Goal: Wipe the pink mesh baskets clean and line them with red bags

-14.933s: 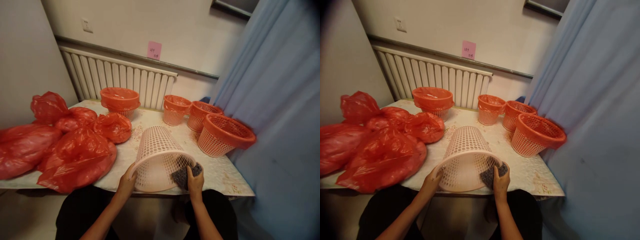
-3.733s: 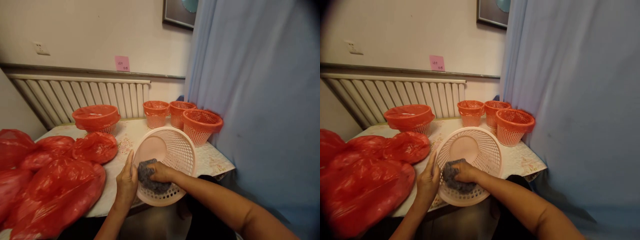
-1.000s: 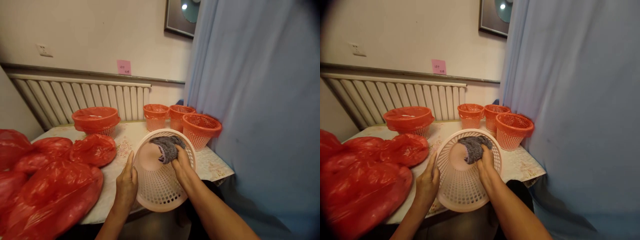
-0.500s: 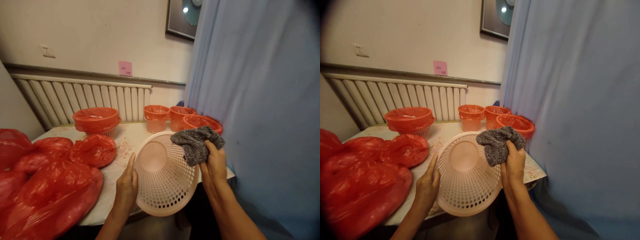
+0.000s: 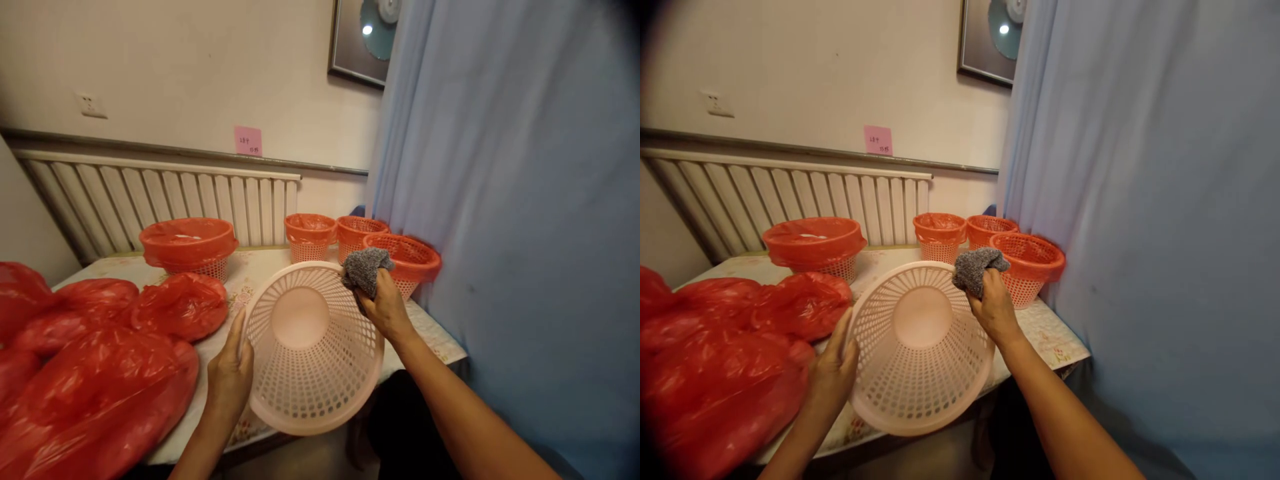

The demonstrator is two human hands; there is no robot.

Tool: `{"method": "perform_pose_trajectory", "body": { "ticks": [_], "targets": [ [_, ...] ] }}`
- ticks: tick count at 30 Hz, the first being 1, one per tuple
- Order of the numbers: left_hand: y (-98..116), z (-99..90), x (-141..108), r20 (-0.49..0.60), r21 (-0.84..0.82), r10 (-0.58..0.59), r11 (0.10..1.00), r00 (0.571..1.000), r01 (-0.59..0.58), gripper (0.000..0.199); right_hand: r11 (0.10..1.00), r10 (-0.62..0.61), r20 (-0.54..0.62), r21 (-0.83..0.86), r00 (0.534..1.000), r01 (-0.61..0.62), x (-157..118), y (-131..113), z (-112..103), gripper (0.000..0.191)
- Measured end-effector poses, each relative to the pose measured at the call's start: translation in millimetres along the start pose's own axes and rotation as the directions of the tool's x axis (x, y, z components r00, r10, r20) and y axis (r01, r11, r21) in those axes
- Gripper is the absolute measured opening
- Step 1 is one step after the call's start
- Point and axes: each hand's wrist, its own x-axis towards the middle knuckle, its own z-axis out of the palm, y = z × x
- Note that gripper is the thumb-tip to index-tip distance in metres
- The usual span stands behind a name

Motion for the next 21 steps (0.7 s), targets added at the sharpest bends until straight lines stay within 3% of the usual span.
{"method": "perform_pose_trajectory", "body": {
  "ticks": [3,7,11,13,14,16,18,21],
  "targets": [
    [-11,2.1,8,-0.007,-0.013,0.051,0.999,0.999,-0.052,0.054,0.983,0.169,0.030,0.063,0.985,-0.171,7,6,6,0.042],
    [-20,-0.4,21,0.004,0.034,0.136,0.990,0.991,-0.137,0.053,0.955,0.228,0.049,0.185,0.972,-0.233,9,7,9,0.042],
    [-2,-4.8,14,-0.134,0.273,0.186,0.951,0.973,-0.144,0.049,0.935,0.315,-0.057,0.188,0.948,-0.299,2,-4,19,0.041],
    [15,0.1,-3,-0.117,0.216,0.307,0.936,0.944,-0.278,0.049,0.918,0.368,-0.093,0.195,0.925,-0.345,0,-10,24,0.040],
    [24,5.0,-15,-0.065,0.136,0.367,0.924,0.928,-0.356,0.048,0.909,0.391,-0.103,0.199,0.914,-0.367,-1,-12,26,0.040],
    [42,18.1,-38,0.180,-0.046,0.466,0.883,0.866,-0.466,0.051,0.890,0.436,-0.115,0.205,0.892,-0.408,-1,-18,29,0.041],
    [58,31.9,-57,0.452,-0.116,0.453,0.884,0.769,-0.452,0.053,0.875,0.463,-0.124,0.224,0.877,-0.430,-1,-23,31,0.042],
    [74,44.7,-70,0.635,-0.042,0.347,0.908,0.690,-0.418,0.053,0.870,0.443,-0.128,0.298,0.887,-0.392,-4,-27,33,0.042]
  ]
}}
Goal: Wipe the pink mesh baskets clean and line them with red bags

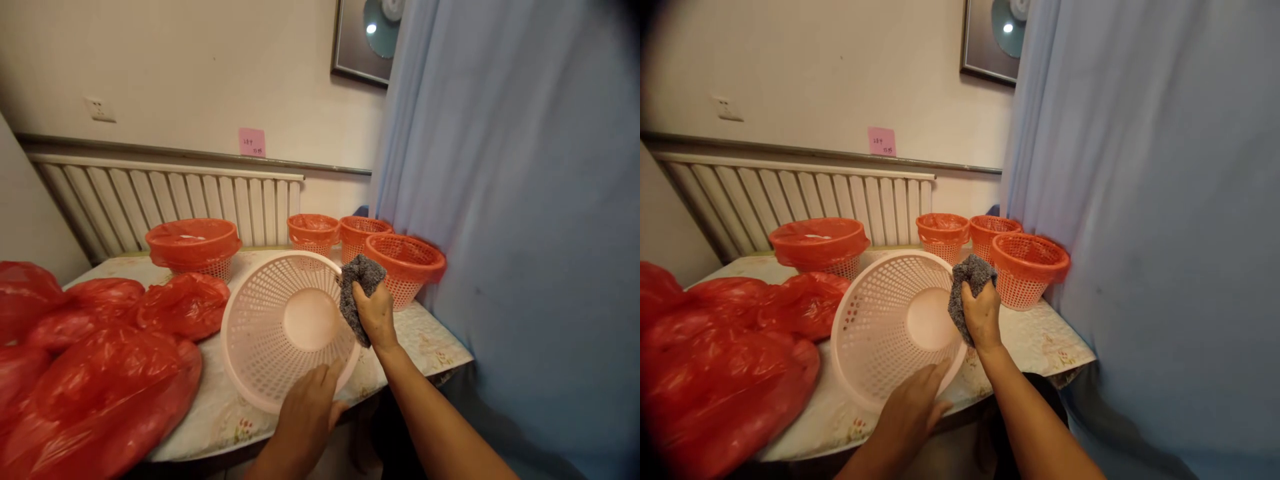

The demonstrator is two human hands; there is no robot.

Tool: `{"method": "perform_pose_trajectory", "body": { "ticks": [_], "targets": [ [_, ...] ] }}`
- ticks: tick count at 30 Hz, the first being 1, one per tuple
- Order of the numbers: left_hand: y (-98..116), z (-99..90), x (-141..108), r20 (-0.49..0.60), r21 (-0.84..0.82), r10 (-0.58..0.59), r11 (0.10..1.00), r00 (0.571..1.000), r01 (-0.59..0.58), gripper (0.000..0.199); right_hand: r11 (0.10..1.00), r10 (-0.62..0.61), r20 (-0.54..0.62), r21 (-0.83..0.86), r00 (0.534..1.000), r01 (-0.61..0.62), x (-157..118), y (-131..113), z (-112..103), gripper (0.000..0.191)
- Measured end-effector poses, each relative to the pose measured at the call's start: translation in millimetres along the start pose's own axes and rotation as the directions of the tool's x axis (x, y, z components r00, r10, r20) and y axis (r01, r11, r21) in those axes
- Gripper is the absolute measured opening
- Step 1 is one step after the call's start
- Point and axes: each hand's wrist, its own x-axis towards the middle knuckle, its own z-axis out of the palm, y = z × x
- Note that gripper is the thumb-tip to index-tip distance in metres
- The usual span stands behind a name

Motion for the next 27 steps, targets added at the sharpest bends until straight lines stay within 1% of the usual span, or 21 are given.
{"method": "perform_pose_trajectory", "body": {
  "ticks": [2,3,5,8,9,11,13,15,17,19,20,21,23,25,27],
  "targets": [
    [1,-1.8,4,0.057,0.058,-0.055,0.997,0.997,0.052,0.048,0.998,-0.011,0.008,0.061,1.000,0.010,-1,3,-1,0.042],
    [-2,-4.9,5,0.067,0.080,-0.081,0.994,0.994,0.075,0.045,0.997,0.006,0.004,0.077,1.000,-0.006,-1,7,-3,0.041],
    [-14,-13.7,6,0.035,0.093,-0.148,0.985,0.988,0.144,0.038,0.994,0.068,-0.035,0.084,0.997,-0.064,1,18,-7,0.039],
    [-39,-28.2,6,-0.107,0.000,-0.247,0.969,0.963,0.248,0.031,0.989,0.140,-0.080,0.060,0.987,-0.135,2,36,-13,0.040],
    [-46,-32.8,6,-0.167,-0.053,-0.266,0.964,0.949,0.260,0.029,0.988,0.150,-0.069,0.051,0.986,-0.147,1,42,-13,0.041],
    [-55,-40.8,5,-0.290,-0.155,-0.297,0.953,0.910,0.261,0.022,0.989,0.146,-0.007,0.043,0.989,-0.145,-5,49,-12,0.040],
    [-57,-46.8,4,-0.393,-0.248,-0.338,0.935,0.855,0.255,0.017,0.992,0.114,0.048,0.054,0.992,-0.117,-12,50,-10,0.039],
    [-55,-50.0,3,-0.437,-0.341,-0.391,0.905,0.810,0.253,0.023,0.996,0.072,0.067,0.057,0.995,-0.076,-19,47,-8,0.038],
    [-51,-50.1,1,-0.417,-0.437,-0.440,0.864,0.795,0.249,0.028,1.000,0.001,0.071,0.012,0.997,-0.002,-24,40,-8,0.034],
    [-47,-48.2,0,-0.370,-0.516,-0.487,0.816,0.791,0.261,0.030,0.987,-0.139,0.112,-0.062,0.984,0.147,-30,31,-9,0.025],
    [-46,-47.0,0,-0.347,-0.545,-0.509,0.793,0.788,0.273,0.030,0.967,-0.225,0.144,-0.086,0.964,0.239,-34,26,-8,0.021],
    [-46,-46.1,-1,-0.329,-0.565,-0.528,0.774,0.783,0.285,0.031,0.940,-0.309,0.181,-0.090,0.934,0.329,-39,21,-7,0.019],
    [-46,-45.0,-1,-0.309,-0.590,-0.553,0.749,0.774,0.300,0.032,0.878,-0.455,0.250,-0.031,0.854,0.477,-51,11,-1,0.021],
    [-48,-44.4,-2,-0.297,-0.616,-0.552,0.734,0.779,0.285,0.033,0.818,-0.567,0.288,0.089,0.772,0.568,-65,1,10,0.029],
    [-52,-42.1,-5,-0.296,-0.655,-0.534,0.717,0.792,0.239,0.034,0.771,-0.635,0.331,0.204,0.698,0.604,-80,-9,24,0.036]
  ]
}}
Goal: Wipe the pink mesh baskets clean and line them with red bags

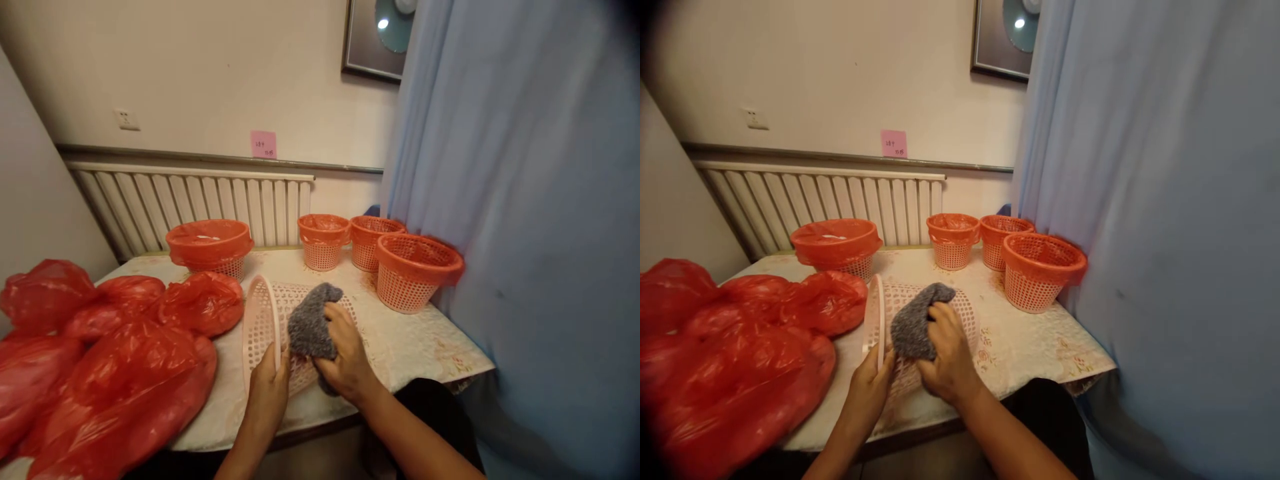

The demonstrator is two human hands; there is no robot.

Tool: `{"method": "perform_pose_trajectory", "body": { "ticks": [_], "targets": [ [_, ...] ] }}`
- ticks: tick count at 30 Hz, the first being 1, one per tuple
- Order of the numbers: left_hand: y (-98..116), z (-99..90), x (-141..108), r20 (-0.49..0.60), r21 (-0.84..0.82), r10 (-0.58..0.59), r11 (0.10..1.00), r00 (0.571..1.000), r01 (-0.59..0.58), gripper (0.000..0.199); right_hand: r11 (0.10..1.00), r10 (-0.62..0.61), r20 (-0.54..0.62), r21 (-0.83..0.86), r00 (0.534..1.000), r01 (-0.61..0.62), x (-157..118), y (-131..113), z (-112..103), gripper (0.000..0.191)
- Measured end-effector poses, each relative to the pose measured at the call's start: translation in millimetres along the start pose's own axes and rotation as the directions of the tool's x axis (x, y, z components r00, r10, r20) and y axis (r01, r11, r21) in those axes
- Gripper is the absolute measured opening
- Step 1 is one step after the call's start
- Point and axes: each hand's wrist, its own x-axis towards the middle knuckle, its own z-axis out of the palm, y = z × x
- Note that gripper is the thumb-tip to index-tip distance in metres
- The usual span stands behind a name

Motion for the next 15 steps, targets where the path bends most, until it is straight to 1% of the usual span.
{"method": "perform_pose_trajectory", "body": {
  "ticks": [3,5,8,12,15],
  "targets": [
    [-17,-4.2,-2,0.004,-0.087,-0.006,0.996,1.000,0.007,0.040,0.997,-0.045,0.111,0.060,0.993,0.038,2,-15,27,0.042],
    [-30,-7.3,-4,-0.009,-0.121,-0.038,0.992,0.999,0.037,0.042,0.998,-0.044,0.143,0.050,0.989,0.037,3,-19,43,0.042],
    [-40,-10.3,-3,-0.018,-0.144,-0.073,0.987,0.997,0.070,0.043,0.999,-0.022,0.115,0.029,0.993,0.019,2,-16,58,0.036],
    [-37,-9.1,0,-0.014,-0.103,-0.076,0.992,0.997,0.074,0.046,0.999,-0.021,0.053,0.040,0.998,0.019,0,-2,69,0.036],
    [-35,-7.0,2,-0.016,-0.068,-0.064,0.996,0.998,0.062,0.048,0.999,-0.019,0.009,0.042,1.000,0.019,1,18,73,0.040]
  ]
}}
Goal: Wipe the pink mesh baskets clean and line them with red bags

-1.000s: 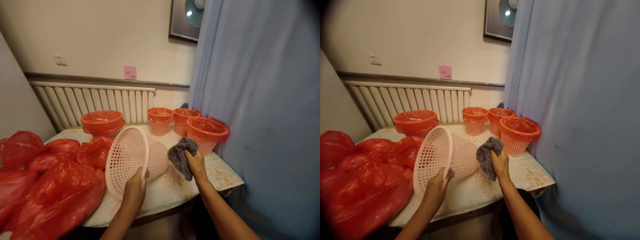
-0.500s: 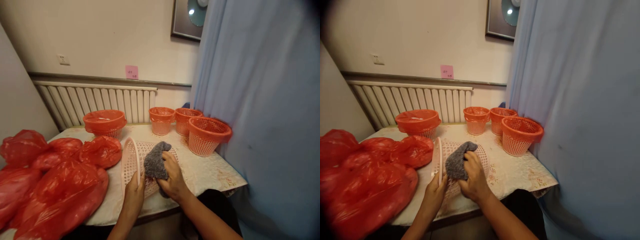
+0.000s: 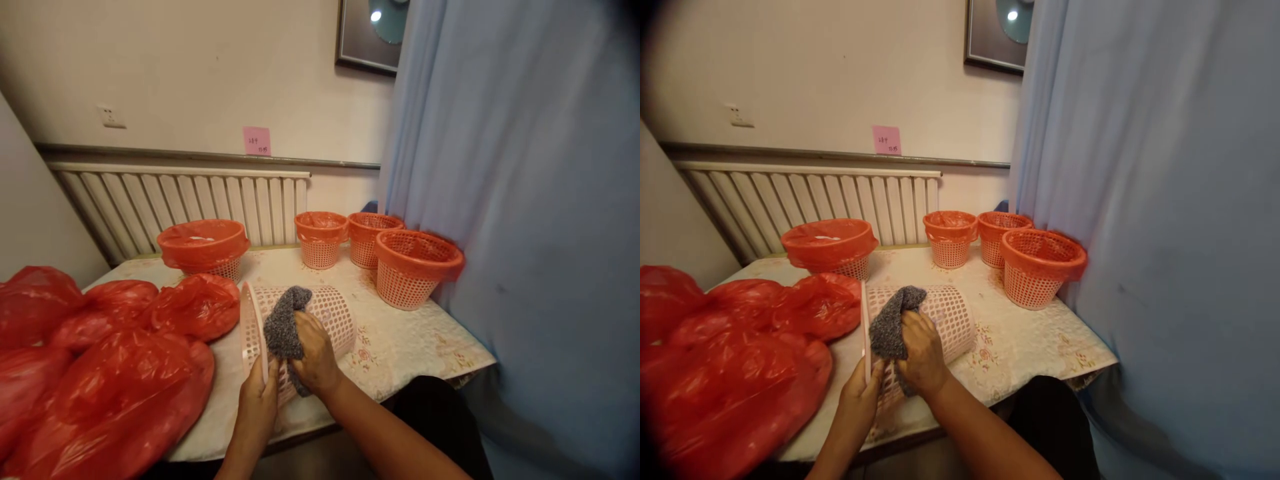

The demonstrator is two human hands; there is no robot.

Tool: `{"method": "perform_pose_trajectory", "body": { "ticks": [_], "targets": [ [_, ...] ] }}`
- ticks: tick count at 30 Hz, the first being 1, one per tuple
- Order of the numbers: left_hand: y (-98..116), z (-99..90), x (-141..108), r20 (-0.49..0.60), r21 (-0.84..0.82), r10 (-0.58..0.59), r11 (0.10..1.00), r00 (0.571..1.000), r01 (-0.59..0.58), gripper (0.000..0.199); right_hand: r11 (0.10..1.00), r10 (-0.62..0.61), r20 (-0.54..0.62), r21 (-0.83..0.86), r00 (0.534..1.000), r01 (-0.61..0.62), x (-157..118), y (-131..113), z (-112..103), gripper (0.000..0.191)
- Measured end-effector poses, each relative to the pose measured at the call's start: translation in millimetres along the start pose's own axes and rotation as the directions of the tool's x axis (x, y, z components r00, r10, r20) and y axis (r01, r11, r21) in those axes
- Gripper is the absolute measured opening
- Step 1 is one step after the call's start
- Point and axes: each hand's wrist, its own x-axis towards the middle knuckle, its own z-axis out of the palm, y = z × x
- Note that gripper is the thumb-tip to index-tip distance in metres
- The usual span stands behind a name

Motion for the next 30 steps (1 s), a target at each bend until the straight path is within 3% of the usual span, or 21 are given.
{"method": "perform_pose_trajectory", "body": {
  "ticks": [4,9,12,17,19,21,23,27,30],
  "targets": [
    [-6,0.8,-3,-0.001,0.064,-0.038,0.997,0.999,0.038,0.049,0.995,0.041,-0.070,-0.091,0.997,-0.048,-5,42,-3,0.050],
    [-17,7.8,-10,0.004,0.091,0.001,0.996,1.000,-0.001,0.043,0.955,0.187,-0.194,-0.193,0.963,-0.224,-25,91,-14,0.057],
    [-24,13.1,-13,0.022,0.107,0.023,0.994,0.999,-0.025,0.043,0.927,0.257,-0.274,-0.201,0.927,-0.317,-35,99,-19,0.055],
    [-33,12.7,-14,0.048,0.103,0.042,0.994,0.998,-0.047,0.046,0.826,0.453,-0.442,-0.118,0.774,-0.551,-35,95,-24,0.037],
    [-36,11.6,-13,0.041,0.104,0.053,0.993,0.998,-0.057,0.045,0.803,0.492,-0.444,-0.101,0.749,-0.587,-34,91,-22,0.035],
    [-38,11.7,-11,0.029,0.108,0.063,0.992,0.998,-0.066,0.041,0.824,0.471,-0.418,-0.106,0.777,-0.556,-33,81,-17,0.039],
    [-40,12.9,-9,0.020,0.096,0.075,0.992,0.997,-0.076,0.038,0.877,0.405,-0.355,-0.109,0.843,-0.467,-32,61,-9,0.047],
    [-38,14.9,-6,0.035,0.051,0.110,0.992,0.993,-0.112,0.035,0.980,0.182,-0.155,-0.054,0.971,-0.192,-28,6,2,0.057],
    [-35,14.7,-6,0.028,0.048,0.159,0.986,0.987,-0.160,0.033,0.998,0.065,-0.003,-0.022,0.998,-0.065,-21,-20,0,0.047]
  ]
}}
